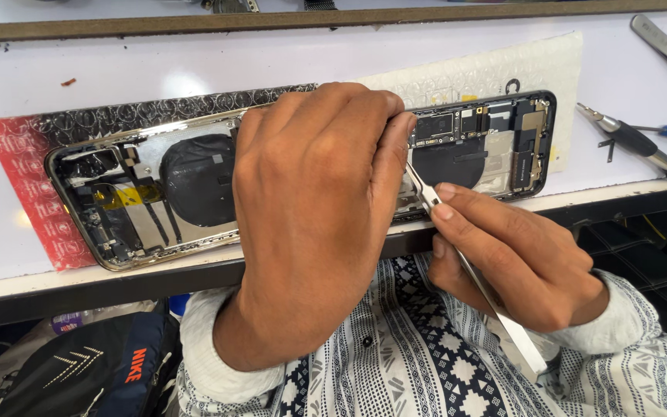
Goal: The person uses tweezers to remove small components and a ribbon cable from the internal chassis of a disassembled smartphone. The person carefully lifts and detaches parts from the motherboard area and sets them aside on the workbench.
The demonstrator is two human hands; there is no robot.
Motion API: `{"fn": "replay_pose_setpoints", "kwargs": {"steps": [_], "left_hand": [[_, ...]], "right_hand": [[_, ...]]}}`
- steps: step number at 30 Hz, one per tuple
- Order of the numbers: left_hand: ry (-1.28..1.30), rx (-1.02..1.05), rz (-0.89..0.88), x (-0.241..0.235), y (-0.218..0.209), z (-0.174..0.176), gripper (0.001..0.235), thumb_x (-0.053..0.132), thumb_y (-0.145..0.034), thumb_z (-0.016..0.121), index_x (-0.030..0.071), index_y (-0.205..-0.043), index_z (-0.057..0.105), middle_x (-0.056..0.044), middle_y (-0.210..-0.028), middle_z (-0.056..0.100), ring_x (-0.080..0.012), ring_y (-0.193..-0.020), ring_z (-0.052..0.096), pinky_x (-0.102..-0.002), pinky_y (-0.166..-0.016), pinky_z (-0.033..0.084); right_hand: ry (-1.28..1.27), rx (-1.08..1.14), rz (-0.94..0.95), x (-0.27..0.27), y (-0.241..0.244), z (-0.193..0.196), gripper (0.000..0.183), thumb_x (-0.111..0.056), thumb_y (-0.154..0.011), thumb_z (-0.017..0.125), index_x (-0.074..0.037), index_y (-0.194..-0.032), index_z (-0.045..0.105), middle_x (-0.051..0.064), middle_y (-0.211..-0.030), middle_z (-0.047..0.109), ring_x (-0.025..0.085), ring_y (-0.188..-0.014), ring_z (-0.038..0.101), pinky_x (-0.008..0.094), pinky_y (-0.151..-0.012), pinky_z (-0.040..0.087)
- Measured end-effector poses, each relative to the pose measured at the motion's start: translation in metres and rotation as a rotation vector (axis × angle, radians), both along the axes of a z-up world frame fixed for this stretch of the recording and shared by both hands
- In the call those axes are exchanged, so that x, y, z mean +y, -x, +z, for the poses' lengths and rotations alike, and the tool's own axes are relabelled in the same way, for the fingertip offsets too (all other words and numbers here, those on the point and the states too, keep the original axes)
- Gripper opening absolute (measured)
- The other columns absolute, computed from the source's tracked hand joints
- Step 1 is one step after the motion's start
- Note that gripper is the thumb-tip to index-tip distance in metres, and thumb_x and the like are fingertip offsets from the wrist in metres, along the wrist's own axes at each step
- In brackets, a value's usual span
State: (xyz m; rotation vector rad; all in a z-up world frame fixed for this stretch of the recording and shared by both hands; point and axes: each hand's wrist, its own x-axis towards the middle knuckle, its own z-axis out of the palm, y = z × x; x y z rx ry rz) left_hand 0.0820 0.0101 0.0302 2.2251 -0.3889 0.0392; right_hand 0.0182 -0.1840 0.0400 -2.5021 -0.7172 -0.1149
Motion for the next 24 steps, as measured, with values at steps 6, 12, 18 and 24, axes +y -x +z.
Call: {"fn": "replay_pose_setpoints", "kwargs": {"steps": [6,12,18,24], "left_hand": [[0.003,0.004,0.006,-0.001,0.000,-0.001,0.012,0.015,-0.103,0.075,0.003,-0.106,0.074,-0.008,-0.102,0.074,-0.0227,-0.092,0.069,-0.041,-0.086,0.045],[0.012,0.009,0.004,0.001,0.002,-0.003,0.011,0.015,-0.104,0.075,0.004,-0.106,0.073,-0.007,-0.102,0.074,-0.0230,-0.094,0.068,-0.041,-0.087,0.045],[0.028,-0.020,0.011,0.000,-0.002,0.003,0.011,0.011,-0.097,0.074,0.001,-0.101,0.072,-0.009,-0.097,0.072,-0.0248,-0.088,0.067,-0.042,-0.083,0.045],[-0.067,-0.111,-0.080,0.003,-0.007,0.008,0.014,0.007,-0.085,0.076,-0.001,-0.098,0.073,-0.012,-0.091,0.067,-0.0289,-0.081,0.062,-0.043,-0.077,0.043]], "right_hand": [[0.003,0.009,-0.001,-0.004,0.005,-0.002,0.031,0.005,-0.082,0.077,0.006,-0.110,0.067,0.026,-0.111,0.070,0.033,-0.096,0.076,0.036,-0.081,0.065],[0.025,0.000,-0.034,-0.003,0.010,-0.007,0.029,0.006,-0.083,0.076,0.007,-0.111,0.066,0.027,-0.111,0.070,0.033,-0.097,0.075,0.036,-0.080,0.065],[0.022,-0.067,0.006,-0.005,0.014,-0.018,0.029,0.009,-0.088,0.075,0.009,-0.116,0.066,0.028,-0.115,0.070,0.036,-0.104,0.075,0.038,-0.084,0.062],[0.031,-0.108,-0.005,-0.002,0.014,-0.019,0.028,0.012,-0.083,0.075,0.011,-0.110,0.066,0.029,-0.110,0.069,0.038,-0.100,0.075,0.040,-0.083,0.066]]}}
